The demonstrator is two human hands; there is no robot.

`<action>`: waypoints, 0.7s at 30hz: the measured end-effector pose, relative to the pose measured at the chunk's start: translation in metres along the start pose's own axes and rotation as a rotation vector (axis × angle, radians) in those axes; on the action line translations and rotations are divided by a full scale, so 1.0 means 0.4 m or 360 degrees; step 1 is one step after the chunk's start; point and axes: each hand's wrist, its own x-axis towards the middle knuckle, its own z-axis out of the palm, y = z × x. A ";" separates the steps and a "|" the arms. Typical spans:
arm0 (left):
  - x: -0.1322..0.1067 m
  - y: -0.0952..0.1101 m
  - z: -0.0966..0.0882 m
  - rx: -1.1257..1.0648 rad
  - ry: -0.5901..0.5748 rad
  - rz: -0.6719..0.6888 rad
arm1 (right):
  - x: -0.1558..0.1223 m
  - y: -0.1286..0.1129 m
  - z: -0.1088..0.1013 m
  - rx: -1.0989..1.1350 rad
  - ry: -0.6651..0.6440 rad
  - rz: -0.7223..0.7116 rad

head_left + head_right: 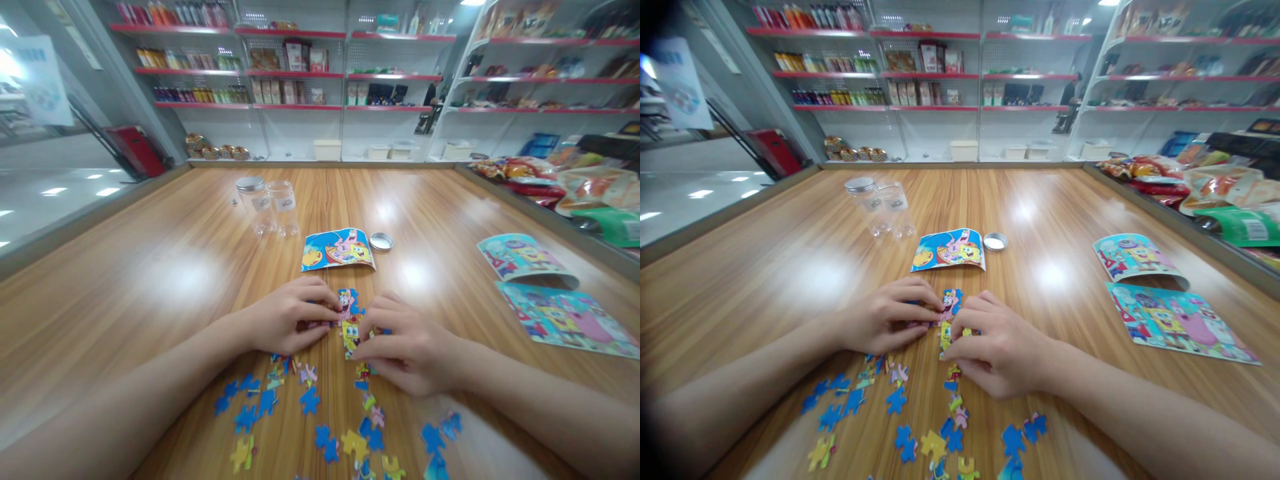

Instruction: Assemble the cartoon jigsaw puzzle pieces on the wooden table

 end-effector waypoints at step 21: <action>-0.050 -0.036 -0.048 0.0112 0.0264 -0.0402 | -0.011 0.001 0.021 -0.0209 0.0124 0.0564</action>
